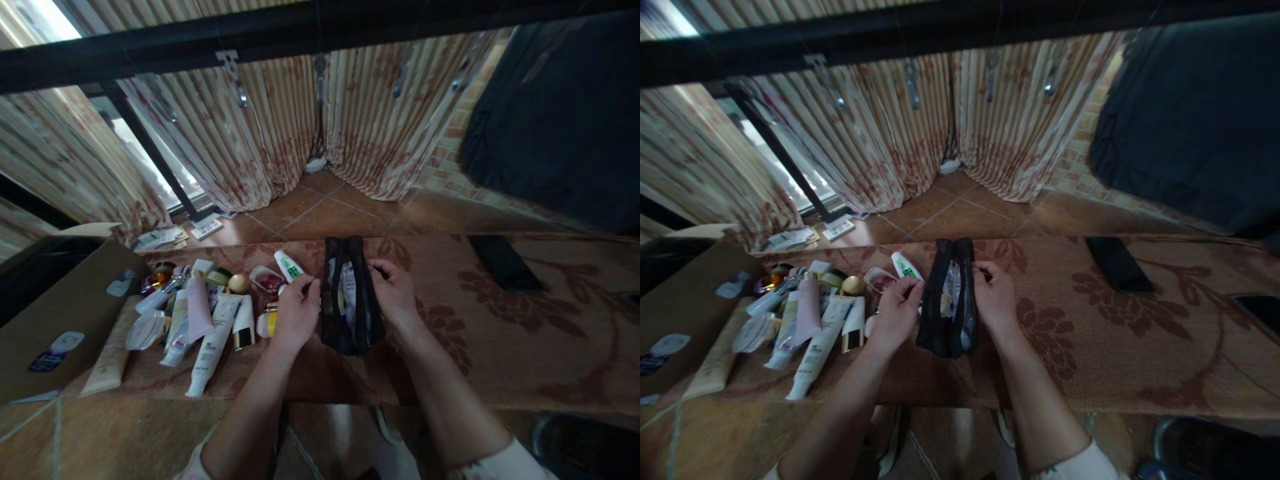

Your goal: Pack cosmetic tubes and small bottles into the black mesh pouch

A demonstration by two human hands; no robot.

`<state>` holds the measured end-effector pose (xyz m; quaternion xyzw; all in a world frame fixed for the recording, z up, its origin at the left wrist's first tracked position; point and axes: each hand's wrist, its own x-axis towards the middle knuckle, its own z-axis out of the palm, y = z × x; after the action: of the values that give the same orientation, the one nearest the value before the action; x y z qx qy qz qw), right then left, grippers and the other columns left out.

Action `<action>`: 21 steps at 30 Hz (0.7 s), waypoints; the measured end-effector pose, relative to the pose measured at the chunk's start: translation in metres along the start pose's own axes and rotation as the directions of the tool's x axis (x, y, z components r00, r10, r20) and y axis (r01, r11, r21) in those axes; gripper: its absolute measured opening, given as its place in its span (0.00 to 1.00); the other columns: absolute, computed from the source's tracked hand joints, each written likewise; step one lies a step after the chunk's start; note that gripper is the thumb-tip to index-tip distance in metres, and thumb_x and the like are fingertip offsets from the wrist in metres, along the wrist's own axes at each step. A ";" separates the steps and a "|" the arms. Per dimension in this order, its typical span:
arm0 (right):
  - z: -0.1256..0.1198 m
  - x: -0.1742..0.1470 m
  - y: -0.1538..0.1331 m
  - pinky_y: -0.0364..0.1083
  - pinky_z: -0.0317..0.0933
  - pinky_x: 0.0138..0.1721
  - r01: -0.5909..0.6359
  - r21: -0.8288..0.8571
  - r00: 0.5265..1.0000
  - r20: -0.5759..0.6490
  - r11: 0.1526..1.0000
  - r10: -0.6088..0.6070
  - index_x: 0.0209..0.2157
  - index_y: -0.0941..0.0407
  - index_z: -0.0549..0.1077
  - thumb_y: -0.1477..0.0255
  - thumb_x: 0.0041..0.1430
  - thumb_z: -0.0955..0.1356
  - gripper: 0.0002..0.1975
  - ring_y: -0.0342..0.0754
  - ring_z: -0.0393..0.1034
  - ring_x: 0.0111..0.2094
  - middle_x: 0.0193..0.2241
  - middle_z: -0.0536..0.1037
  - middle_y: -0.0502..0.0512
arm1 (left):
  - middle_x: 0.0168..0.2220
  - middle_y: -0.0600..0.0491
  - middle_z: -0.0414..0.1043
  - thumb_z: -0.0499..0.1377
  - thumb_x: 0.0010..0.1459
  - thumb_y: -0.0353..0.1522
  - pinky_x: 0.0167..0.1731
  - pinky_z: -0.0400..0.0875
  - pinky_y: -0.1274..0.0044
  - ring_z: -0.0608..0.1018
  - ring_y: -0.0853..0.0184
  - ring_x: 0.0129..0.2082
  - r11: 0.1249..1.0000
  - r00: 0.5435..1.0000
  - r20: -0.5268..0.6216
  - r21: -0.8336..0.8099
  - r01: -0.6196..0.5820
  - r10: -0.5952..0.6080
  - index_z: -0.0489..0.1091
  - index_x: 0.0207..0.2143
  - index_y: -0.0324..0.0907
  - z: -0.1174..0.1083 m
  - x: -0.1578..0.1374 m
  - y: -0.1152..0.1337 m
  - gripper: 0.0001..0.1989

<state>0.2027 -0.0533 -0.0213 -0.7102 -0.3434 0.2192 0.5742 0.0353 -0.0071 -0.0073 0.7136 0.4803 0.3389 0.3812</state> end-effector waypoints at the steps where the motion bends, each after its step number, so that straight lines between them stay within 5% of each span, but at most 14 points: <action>1: 0.000 0.000 0.000 0.44 0.62 0.30 -0.001 0.001 1.000 0.000 1.000 0.001 0.33 0.58 0.78 0.63 0.52 0.65 0.15 0.49 0.73 0.30 0.30 0.81 0.56 | 0.22 0.57 0.67 0.52 0.59 0.35 0.27 0.60 0.79 0.68 0.71 0.24 1.000 1.000 -0.005 0.009 -0.004 0.004 0.68 0.26 0.41 0.000 0.000 0.000 0.11; 21: 0.000 -0.002 -0.007 0.43 0.62 0.29 -0.014 0.010 1.000 -0.006 1.000 0.014 0.32 0.58 0.78 0.64 0.52 0.65 0.14 0.48 0.74 0.29 0.29 0.81 0.55 | 0.15 0.59 0.54 0.51 0.59 0.43 0.23 0.51 0.78 0.59 0.73 0.20 0.999 1.000 -0.006 0.035 0.005 -0.005 0.57 0.16 0.41 -0.002 -0.001 -0.002 0.22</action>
<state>0.1997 -0.0547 -0.0144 -0.7102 -0.3357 0.2228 0.5773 0.0323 -0.0069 -0.0075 0.7179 0.4890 0.3318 0.3679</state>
